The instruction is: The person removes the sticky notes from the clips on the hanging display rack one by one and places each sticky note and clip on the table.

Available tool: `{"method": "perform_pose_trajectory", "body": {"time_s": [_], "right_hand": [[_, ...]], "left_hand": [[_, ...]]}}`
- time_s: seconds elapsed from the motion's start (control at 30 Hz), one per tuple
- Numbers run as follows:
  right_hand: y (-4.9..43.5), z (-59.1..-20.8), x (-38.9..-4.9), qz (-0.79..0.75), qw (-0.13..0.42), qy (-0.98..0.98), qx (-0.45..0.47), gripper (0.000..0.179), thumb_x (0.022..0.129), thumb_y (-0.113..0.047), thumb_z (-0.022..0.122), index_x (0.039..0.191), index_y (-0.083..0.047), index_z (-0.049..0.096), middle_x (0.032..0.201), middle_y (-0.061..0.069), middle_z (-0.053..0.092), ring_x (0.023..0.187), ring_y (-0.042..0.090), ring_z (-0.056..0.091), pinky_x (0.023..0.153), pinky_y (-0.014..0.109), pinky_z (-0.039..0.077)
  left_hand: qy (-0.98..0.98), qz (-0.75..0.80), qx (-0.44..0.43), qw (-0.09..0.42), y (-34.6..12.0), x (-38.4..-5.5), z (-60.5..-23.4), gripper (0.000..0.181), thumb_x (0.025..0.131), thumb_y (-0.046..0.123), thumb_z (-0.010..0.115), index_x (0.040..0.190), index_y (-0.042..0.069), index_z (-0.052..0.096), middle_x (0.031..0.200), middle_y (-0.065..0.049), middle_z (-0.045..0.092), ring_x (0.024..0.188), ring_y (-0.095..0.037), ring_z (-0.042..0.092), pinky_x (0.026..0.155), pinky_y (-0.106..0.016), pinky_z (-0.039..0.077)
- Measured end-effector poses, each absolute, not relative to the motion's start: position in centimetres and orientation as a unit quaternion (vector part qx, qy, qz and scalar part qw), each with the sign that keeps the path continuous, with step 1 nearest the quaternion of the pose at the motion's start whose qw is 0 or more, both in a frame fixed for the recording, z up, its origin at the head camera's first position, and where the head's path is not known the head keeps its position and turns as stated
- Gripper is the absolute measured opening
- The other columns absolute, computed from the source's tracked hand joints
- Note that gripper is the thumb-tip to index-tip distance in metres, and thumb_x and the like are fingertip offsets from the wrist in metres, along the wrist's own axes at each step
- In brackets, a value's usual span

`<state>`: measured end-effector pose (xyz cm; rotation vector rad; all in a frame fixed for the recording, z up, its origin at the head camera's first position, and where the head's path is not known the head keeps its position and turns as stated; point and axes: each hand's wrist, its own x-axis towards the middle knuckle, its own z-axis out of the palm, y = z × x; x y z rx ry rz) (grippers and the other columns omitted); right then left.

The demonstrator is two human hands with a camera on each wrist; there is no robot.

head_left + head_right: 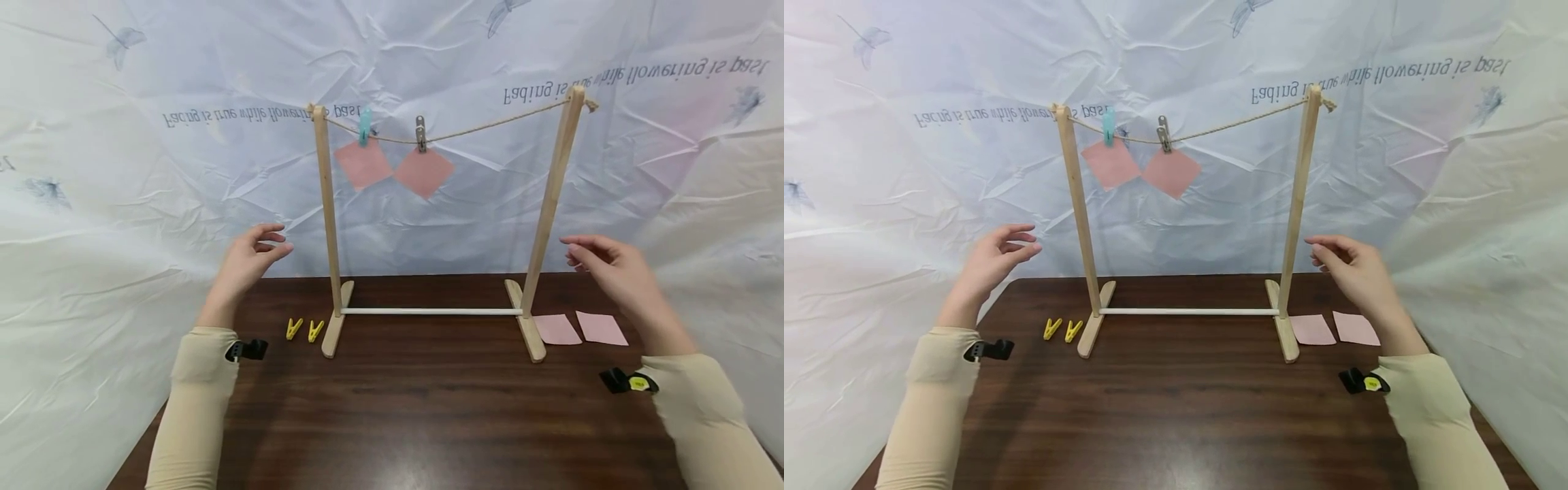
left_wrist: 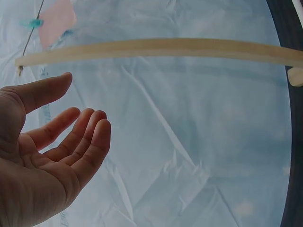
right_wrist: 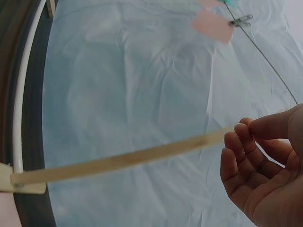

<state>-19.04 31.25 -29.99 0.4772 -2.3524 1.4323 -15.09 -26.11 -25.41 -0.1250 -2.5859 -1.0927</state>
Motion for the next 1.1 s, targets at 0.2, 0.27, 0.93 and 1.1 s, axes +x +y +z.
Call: {"method": "perform_pose_trajectory", "body": {"time_s": [0.2,0.27,0.93,1.1], "right_hand": [[29.2,-28.5,-20.0,0.489,0.165,-0.835,0.190,0.034,0.104,-0.024,0.059,0.129,-0.002,0.067,0.090,-0.018,0.068,0.083,-0.001,0.064,0.072,0.012,0.049],[28.2,-27.9,-20.3,0.491,0.159,-0.834,0.196,0.035,0.104,-0.025,0.058,0.130,-0.003,0.066,0.091,-0.017,0.068,0.084,0.001,0.065,0.073,0.013,0.050],[19.7,-24.9,-24.1,0.523,0.093,-0.806,0.262,0.042,0.107,-0.029,0.051,0.143,-0.006,0.056,0.128,0.016,0.062,0.111,0.020,0.061,0.088,0.023,0.052],[18.4,-24.7,-24.6,0.535,0.069,-0.801,0.259,0.047,0.107,-0.028,0.052,0.149,-0.006,0.048,0.140,0.019,0.055,0.128,0.031,0.054,0.101,0.042,0.049]], "left_hand": [[-0.915,-0.361,-0.060,0.171,-25.0,-15.2,-24.6,0.058,0.098,0.037,0.068,0.147,0.011,0.051,0.132,-0.018,0.061,0.119,-0.039,0.059,0.095,-0.055,0.047],[-0.918,-0.352,-0.067,0.172,-24.5,-15.2,-24.3,0.057,0.098,0.037,0.068,0.147,0.012,0.052,0.132,-0.016,0.061,0.118,-0.038,0.059,0.095,-0.055,0.048],[-0.914,-0.353,-0.113,0.167,-20.4,-15.6,-22.6,0.055,0.096,0.037,0.070,0.145,0.015,0.054,0.128,-0.011,0.062,0.112,-0.032,0.062,0.091,-0.050,0.052],[-0.909,-0.359,-0.127,0.170,-19.1,-15.8,-21.9,0.053,0.096,0.036,0.071,0.143,0.015,0.057,0.127,-0.010,0.062,0.111,-0.030,0.062,0.090,-0.049,0.052]]}}
